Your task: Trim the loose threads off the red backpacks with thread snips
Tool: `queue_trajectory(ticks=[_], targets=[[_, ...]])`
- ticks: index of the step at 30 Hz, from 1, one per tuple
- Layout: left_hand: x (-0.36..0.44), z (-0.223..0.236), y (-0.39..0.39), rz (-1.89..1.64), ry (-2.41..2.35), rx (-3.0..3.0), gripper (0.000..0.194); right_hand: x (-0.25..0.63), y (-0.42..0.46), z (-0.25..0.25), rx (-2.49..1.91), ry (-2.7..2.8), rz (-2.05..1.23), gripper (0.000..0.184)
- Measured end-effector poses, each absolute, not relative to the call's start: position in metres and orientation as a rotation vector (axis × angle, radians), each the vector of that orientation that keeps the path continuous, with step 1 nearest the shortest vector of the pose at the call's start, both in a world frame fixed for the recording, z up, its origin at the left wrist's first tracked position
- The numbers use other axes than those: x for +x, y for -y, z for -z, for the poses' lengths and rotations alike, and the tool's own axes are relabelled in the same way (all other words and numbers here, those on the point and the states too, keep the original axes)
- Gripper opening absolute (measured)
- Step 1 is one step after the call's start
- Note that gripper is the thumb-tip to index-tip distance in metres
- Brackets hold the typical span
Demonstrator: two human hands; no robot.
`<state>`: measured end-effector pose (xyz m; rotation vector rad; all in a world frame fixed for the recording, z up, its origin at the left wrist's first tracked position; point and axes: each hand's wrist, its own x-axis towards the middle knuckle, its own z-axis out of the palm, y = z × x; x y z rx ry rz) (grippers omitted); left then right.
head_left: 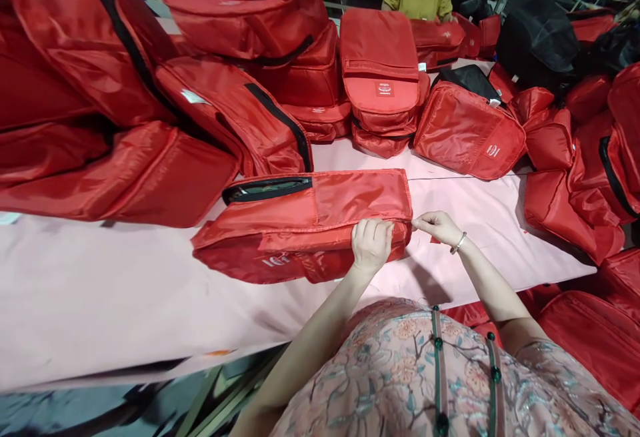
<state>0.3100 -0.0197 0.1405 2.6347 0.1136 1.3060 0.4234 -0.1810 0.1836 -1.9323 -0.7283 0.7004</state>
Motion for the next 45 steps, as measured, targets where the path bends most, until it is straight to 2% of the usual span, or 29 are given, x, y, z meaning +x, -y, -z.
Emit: queue_trajectory(ticks=[7, 15, 19, 24, 29, 32, 37, 45], targets=[[0.31, -0.139, 0.021, -1.241, -0.128, 2.61, 0.012, 0.426, 0.174, -0.193, -1.968, 0.726, -0.646, 0.043], [0.303, -0.133, 0.021, -1.211, -0.072, 2.569, 0.014, 0.423, 0.174, -0.195, -1.838, 0.774, -0.729, 0.047], [0.292, -0.134, 0.019, -1.171, 0.001, 2.501, 0.021, 0.417, 0.155, -0.199, -1.734, 0.722, -0.593, 0.048], [0.265, -0.156, -0.007, -0.995, 0.148, 2.498, 0.03, 0.399, 0.118, -0.208, -1.767, 0.821, -0.441, 0.043], [0.238, -0.172, -0.078, -0.997, -0.584, 2.5, 0.025, 0.374, 0.089, -0.217, -2.029, 0.876, -0.277, 0.039], [0.23, -0.18, -0.115, -0.745, -0.771, 2.458, 0.03, 0.361, 0.074, -0.221, -2.124, 0.993, -0.267, 0.032], [0.234, -0.196, -0.138, -0.286, -0.583, 2.508, 0.029, 0.35, 0.055, -0.225, -2.283, 1.129, -0.284, 0.022], [0.254, -0.198, -0.139, -0.058, -0.394, 2.302, 0.024, 0.348, 0.05, -0.227, -2.382, 1.13, -0.392, 0.017]])
